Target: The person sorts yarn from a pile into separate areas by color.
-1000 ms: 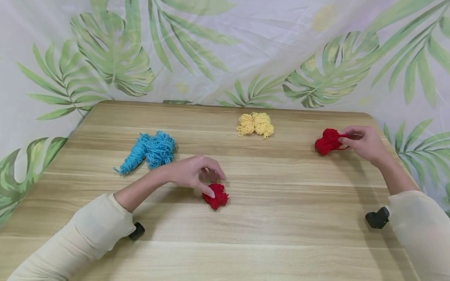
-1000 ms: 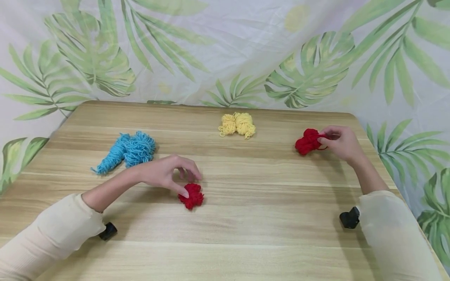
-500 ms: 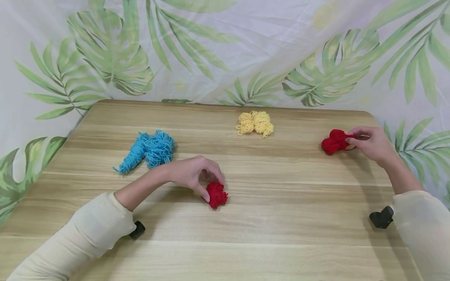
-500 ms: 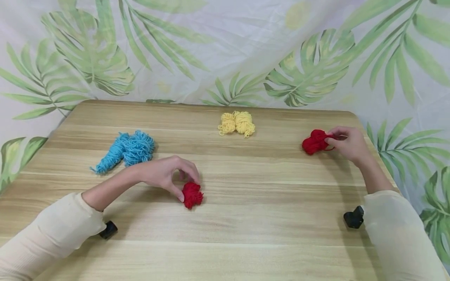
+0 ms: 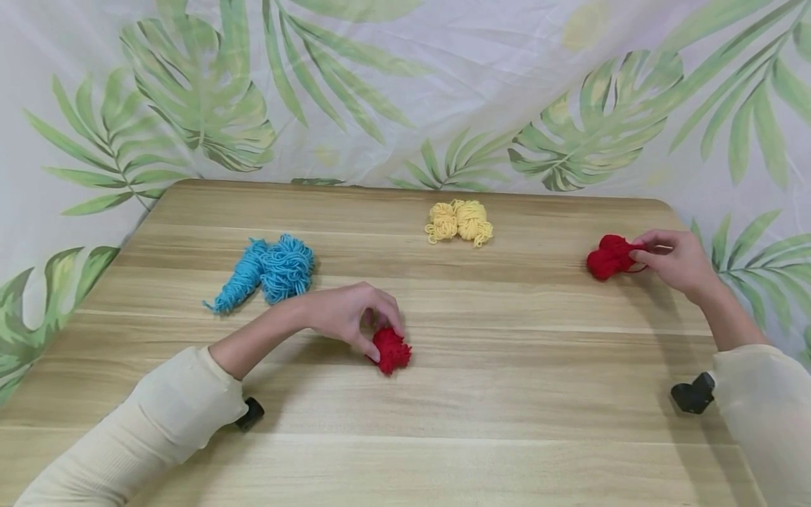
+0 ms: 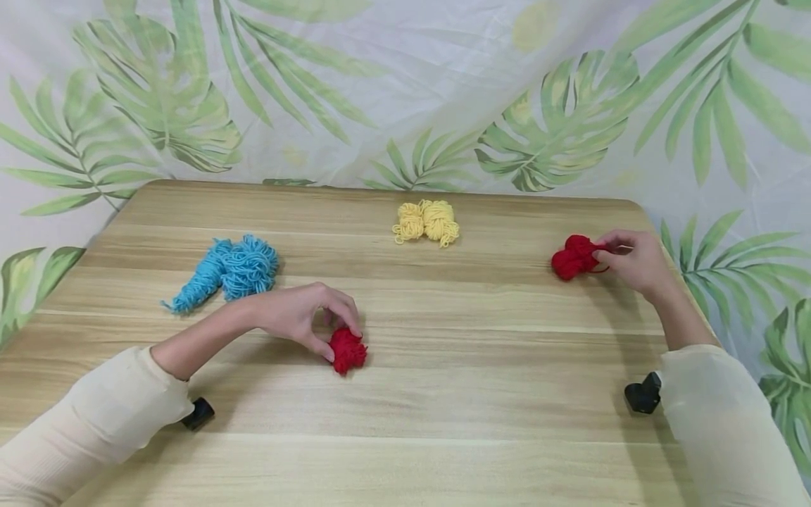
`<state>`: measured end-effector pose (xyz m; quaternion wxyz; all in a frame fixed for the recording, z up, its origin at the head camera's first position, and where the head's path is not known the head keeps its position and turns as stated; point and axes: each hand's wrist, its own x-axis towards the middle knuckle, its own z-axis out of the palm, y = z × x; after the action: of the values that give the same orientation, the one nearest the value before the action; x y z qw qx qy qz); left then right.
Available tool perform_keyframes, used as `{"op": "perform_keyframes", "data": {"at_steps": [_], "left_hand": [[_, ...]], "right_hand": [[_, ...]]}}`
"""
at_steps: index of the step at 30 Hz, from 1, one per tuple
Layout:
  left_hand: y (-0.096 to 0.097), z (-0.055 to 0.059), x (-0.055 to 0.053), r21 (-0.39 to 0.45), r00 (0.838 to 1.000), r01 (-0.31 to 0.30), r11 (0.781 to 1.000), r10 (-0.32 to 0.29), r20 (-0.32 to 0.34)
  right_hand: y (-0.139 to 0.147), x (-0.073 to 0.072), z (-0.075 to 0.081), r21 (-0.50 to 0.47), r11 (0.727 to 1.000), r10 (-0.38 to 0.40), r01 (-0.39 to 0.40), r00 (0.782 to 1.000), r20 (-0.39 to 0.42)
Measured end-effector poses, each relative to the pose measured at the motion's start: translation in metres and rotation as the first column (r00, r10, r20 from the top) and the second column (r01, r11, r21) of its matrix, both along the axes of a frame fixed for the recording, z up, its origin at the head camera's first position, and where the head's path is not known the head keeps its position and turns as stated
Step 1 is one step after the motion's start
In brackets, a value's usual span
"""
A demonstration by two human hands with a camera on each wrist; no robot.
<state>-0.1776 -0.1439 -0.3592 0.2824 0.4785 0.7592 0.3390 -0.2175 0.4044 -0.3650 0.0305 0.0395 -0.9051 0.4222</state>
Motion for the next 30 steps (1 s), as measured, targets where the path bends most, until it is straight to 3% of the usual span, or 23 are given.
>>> {"op": "perform_keyframes", "data": {"at_steps": [5, 17, 24, 30], "left_hand": [[0.0, 0.0, 0.0, -0.003, 1.0, -0.003, 1.0, 0.003, 0.012], [0.003, 0.0, 0.0, -0.022, 0.999, -0.042, 0.999, 0.042, 0.009], [0.005, -0.002, 0.0, -0.045, 0.997, -0.07, 0.997, 0.071, 0.022], [0.006, -0.002, -0.001, -0.043, 0.996, -0.085, 0.995, 0.085, 0.008]], "right_hand": [[0.003, -0.001, 0.0, 0.005, 1.0, -0.007, 0.007, 1.0, -0.001], [-0.002, -0.001, 0.0, 0.127, 0.992, -0.006, 0.01, 0.999, -0.033], [-0.005, 0.001, 0.002, 0.113, 0.994, 0.001, 0.005, 0.999, -0.047], [-0.009, 0.001, 0.006, 0.155, 0.988, 0.013, -0.014, 1.0, 0.004]]}}
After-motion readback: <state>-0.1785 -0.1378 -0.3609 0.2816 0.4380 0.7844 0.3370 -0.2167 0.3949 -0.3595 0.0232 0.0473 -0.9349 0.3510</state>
